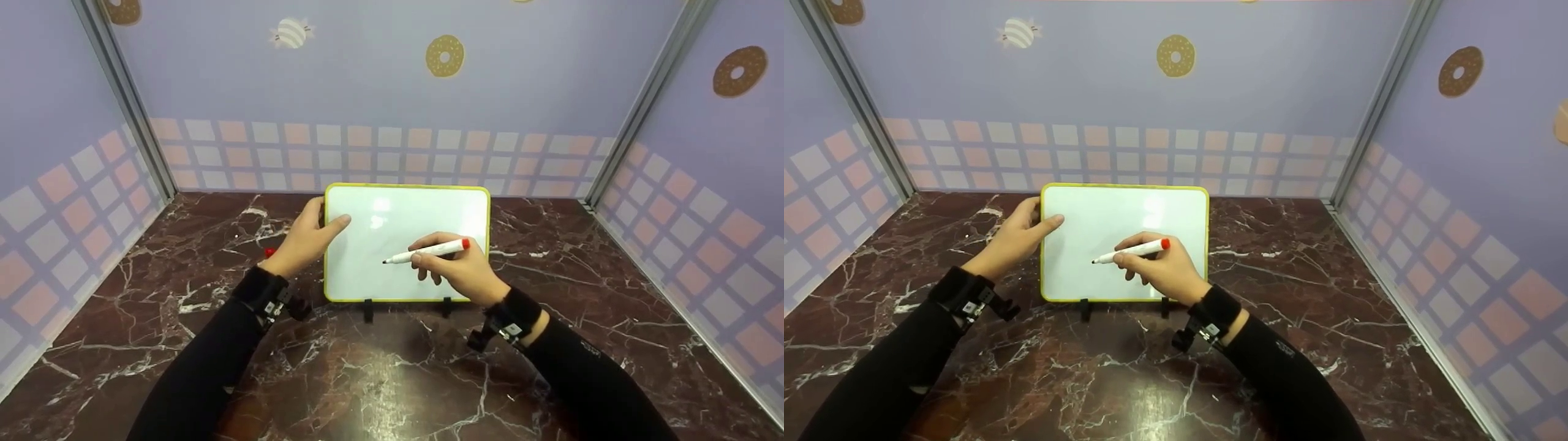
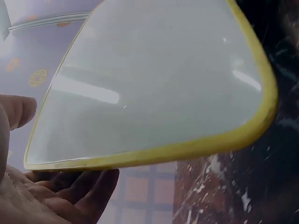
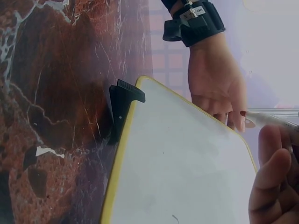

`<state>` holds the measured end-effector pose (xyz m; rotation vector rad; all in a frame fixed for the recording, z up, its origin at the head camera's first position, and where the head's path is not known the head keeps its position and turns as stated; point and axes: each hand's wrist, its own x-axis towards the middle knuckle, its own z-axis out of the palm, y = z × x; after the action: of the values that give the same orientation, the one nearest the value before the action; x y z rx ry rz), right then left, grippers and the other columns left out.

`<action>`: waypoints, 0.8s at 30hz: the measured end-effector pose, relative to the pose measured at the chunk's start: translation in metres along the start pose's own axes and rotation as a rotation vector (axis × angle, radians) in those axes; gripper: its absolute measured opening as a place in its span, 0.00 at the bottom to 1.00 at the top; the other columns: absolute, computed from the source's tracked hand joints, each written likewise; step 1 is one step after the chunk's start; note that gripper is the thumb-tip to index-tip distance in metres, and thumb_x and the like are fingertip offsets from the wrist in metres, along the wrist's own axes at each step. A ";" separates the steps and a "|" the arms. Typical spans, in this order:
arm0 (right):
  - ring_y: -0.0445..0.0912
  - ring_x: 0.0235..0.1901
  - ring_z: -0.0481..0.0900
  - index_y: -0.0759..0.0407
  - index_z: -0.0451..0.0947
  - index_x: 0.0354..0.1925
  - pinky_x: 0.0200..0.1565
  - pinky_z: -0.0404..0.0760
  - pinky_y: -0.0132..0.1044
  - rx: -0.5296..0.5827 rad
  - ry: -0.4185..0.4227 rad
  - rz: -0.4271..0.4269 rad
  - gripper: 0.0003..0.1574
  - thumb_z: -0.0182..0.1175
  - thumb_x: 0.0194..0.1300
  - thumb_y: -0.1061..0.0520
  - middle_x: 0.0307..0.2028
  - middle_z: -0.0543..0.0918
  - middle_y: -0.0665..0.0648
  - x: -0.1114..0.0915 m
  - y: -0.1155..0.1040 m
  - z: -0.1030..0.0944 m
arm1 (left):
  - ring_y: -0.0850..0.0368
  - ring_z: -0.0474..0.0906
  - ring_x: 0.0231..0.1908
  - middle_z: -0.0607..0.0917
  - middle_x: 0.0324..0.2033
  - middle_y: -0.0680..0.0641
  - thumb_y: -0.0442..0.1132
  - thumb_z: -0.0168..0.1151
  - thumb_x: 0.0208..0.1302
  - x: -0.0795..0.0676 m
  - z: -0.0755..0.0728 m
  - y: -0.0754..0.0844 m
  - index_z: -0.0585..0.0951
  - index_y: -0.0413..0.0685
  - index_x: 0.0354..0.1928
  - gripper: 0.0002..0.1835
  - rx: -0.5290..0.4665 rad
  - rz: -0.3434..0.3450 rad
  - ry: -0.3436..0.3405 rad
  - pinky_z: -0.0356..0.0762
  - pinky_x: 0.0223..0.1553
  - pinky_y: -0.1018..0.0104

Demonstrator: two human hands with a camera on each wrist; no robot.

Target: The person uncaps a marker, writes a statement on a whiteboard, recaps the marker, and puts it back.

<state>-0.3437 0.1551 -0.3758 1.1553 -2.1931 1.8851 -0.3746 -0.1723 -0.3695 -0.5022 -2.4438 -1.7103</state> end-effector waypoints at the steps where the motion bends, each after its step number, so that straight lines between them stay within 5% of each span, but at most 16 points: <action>1: 0.66 0.28 0.84 0.66 0.89 0.53 0.28 0.81 0.33 0.003 0.000 0.002 0.12 0.72 0.77 0.60 0.35 0.86 0.81 0.000 0.000 0.000 | 0.39 0.77 0.66 0.74 0.70 0.31 0.51 0.59 0.88 0.000 0.001 -0.002 0.58 0.34 0.83 0.38 -0.029 -0.002 -0.004 0.81 0.64 0.41; 11: 0.66 0.29 0.84 0.66 0.89 0.54 0.28 0.81 0.33 -0.004 0.007 0.014 0.12 0.72 0.78 0.60 0.35 0.87 0.79 0.001 0.003 0.001 | 0.45 0.84 0.53 0.79 0.58 0.36 0.49 0.49 0.91 -0.005 0.017 -0.012 0.64 0.36 0.74 0.26 -0.364 -0.114 -0.025 0.86 0.52 0.52; 24: 0.73 0.32 0.83 0.64 0.89 0.54 0.28 0.82 0.34 -0.043 0.030 0.011 0.13 0.72 0.78 0.57 0.39 0.92 0.62 0.018 0.010 0.011 | 0.46 0.84 0.56 0.84 0.59 0.39 0.50 0.45 0.92 -0.016 0.024 -0.025 0.67 0.38 0.80 0.29 -0.551 -0.187 -0.049 0.83 0.60 0.47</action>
<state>-0.3575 0.1362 -0.3785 1.1029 -2.2176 1.8380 -0.3660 -0.1606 -0.4052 -0.3729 -2.0781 -2.4876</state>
